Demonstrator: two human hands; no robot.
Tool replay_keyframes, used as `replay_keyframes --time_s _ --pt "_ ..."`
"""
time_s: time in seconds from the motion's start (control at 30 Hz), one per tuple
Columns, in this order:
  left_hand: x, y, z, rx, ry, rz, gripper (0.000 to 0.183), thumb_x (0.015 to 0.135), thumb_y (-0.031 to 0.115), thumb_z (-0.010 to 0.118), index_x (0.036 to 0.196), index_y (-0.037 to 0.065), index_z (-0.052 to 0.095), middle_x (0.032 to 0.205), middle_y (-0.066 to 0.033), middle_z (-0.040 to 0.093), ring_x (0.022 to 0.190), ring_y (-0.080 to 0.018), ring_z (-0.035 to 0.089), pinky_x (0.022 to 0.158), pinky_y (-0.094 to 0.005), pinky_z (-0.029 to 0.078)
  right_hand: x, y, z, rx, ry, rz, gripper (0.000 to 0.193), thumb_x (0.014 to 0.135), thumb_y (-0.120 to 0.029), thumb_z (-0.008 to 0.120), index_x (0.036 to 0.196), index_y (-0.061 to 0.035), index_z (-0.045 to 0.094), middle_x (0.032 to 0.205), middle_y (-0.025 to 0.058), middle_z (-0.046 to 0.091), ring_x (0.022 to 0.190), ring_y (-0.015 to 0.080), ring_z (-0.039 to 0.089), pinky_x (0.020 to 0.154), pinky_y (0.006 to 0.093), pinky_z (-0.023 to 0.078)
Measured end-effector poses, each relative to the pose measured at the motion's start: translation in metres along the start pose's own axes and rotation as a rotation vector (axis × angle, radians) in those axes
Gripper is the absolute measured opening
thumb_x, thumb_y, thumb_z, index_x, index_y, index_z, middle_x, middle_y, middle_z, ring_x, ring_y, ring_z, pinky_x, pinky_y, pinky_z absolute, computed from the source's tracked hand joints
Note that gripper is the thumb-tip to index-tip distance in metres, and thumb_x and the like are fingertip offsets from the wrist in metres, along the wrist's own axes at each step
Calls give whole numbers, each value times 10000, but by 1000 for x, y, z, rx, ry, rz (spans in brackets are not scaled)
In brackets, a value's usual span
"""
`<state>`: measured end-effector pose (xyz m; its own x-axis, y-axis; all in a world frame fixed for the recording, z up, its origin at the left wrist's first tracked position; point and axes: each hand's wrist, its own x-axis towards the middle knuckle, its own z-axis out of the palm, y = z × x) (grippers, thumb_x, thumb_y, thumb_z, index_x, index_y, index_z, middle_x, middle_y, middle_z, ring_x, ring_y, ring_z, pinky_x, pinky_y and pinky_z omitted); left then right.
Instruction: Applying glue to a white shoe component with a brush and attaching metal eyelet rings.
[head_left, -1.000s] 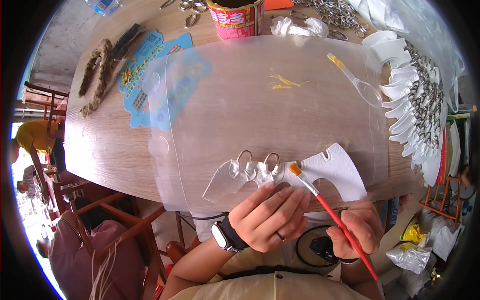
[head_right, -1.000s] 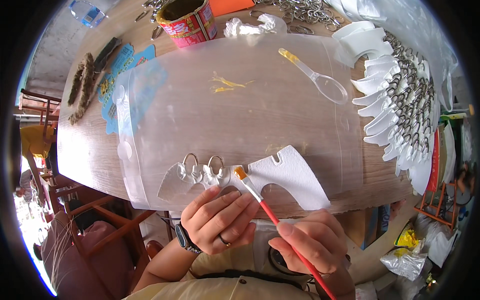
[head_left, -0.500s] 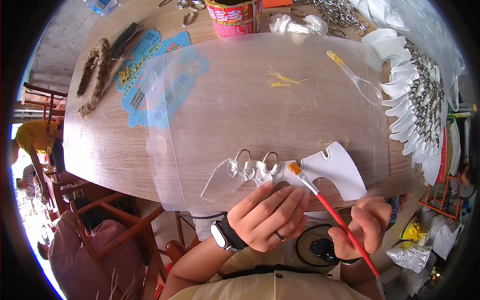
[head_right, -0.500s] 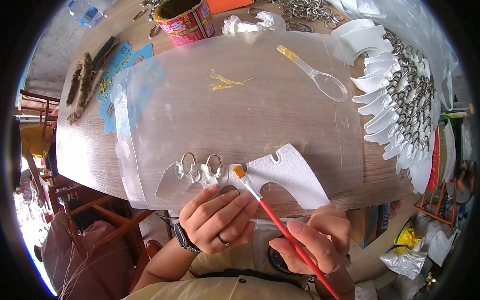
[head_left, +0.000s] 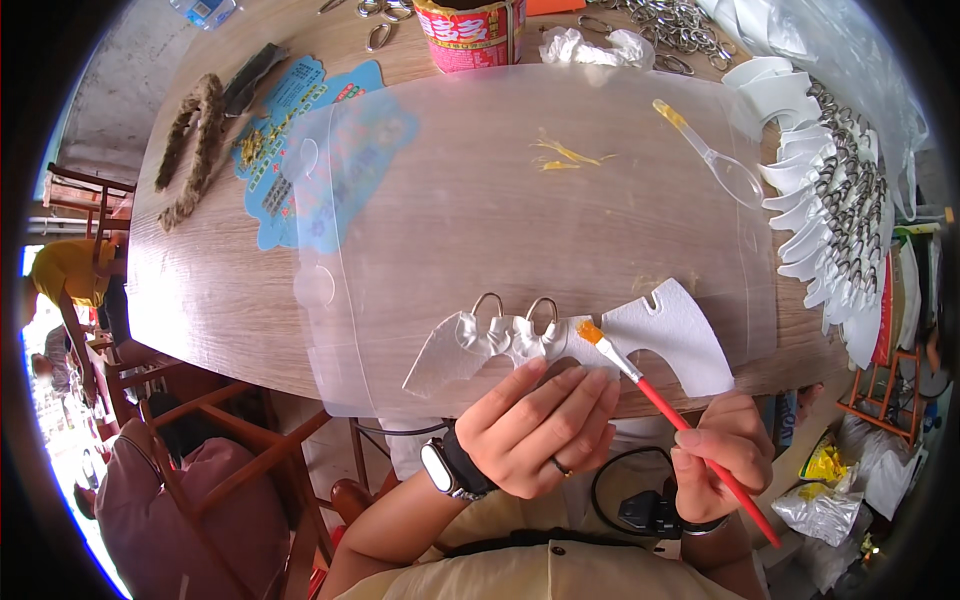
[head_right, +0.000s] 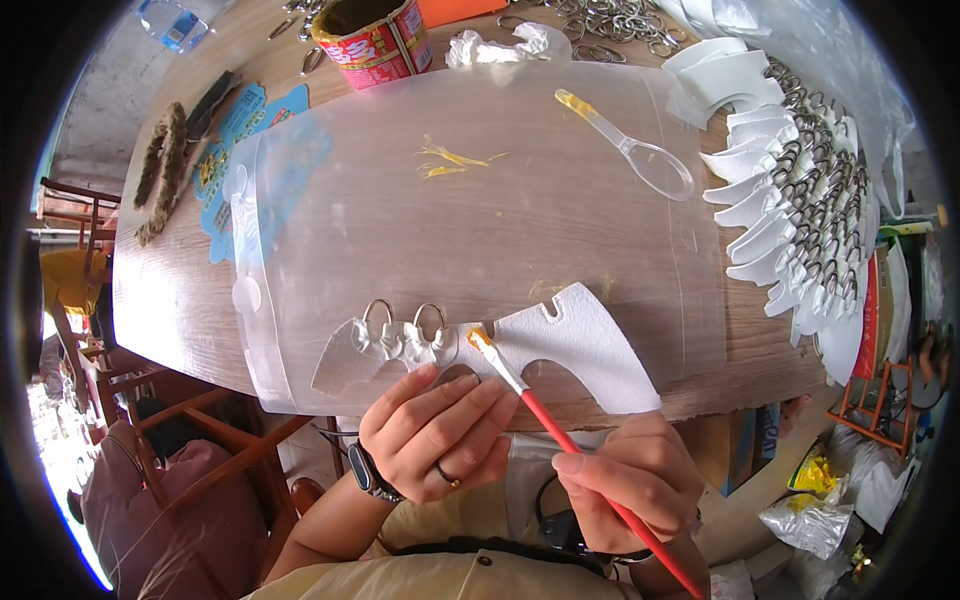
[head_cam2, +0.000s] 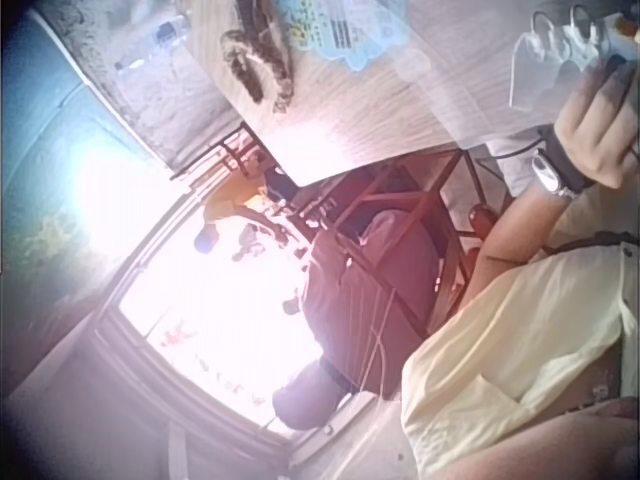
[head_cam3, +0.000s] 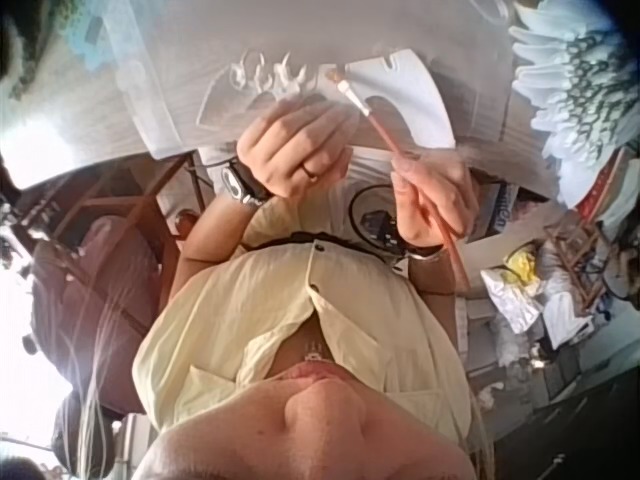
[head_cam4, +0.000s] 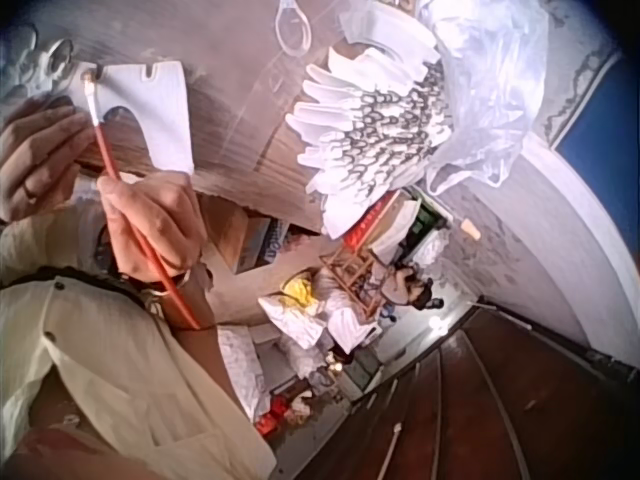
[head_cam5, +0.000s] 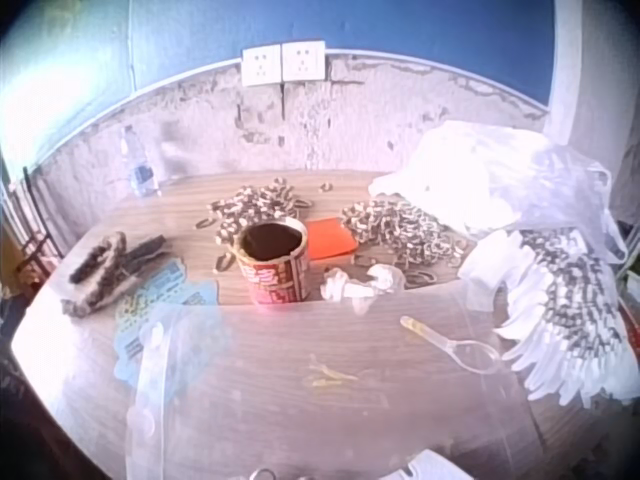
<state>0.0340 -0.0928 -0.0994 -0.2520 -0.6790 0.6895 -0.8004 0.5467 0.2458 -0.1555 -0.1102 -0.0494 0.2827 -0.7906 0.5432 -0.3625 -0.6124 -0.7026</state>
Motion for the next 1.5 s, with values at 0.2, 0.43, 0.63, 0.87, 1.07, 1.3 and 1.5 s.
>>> replay_keyframes --time_s 0.2,0.43,0.63,0.87,1.07,1.3,1.5 --pt "-1 0 0 1 4 0 202 762 238 621 921 156 716 965 17 684 846 -117 640 873 -335 509 2 -6 -8 -48 -111 10 233 714 -61 776 936 -57 704 725 3 539 583 151 519 496 274 418" --pt "0 0 1 0 11 5 201 752 232 619 912 158 717 961 19 685 844 -116 639 881 -334 507 -1 -9 -8 -52 -108 20 235 769 -118 766 975 -45 677 741 17 591 593 160 555 499 271 436" --pt "-1 0 1 1 20 -3 207 753 229 615 917 154 717 964 17 686 845 -116 640 883 -335 506 -3 1 -4 44 -39 -22 230 776 -101 760 960 -11 654 641 30 630 501 162 564 445 264 413" --pt "-1 -1 2 -3 23 7 220 757 225 612 930 148 723 967 13 690 842 -119 644 886 -335 503 -13 5 -2 234 91 169 298 894 -266 655 985 18 660 539 32 597 441 141 540 414 234 389" --pt "0 -1 1 3 23 12 217 763 225 610 930 147 725 951 13 693 832 -121 647 874 -334 507 -15 9 -3 175 91 111 463 929 -405 574 1036 38 656 539 32 594 436 128 521 410 222 376" --pt "0 -1 1 -1 18 12 204 771 221 607 923 151 724 949 17 692 831 -118 648 861 -330 512 -14 8 -8 122 25 78 514 896 -425 614 1077 56 632 586 39 595 472 137 518 422 220 382" --pt "-1 -1 2 0 29 9 200 773 221 610 922 150 723 949 17 692 832 -118 647 864 -329 511 -12 8 -4 104 20 23 402 857 -275 703 1054 61 603 601 45 592 483 148 522 437 229 396"
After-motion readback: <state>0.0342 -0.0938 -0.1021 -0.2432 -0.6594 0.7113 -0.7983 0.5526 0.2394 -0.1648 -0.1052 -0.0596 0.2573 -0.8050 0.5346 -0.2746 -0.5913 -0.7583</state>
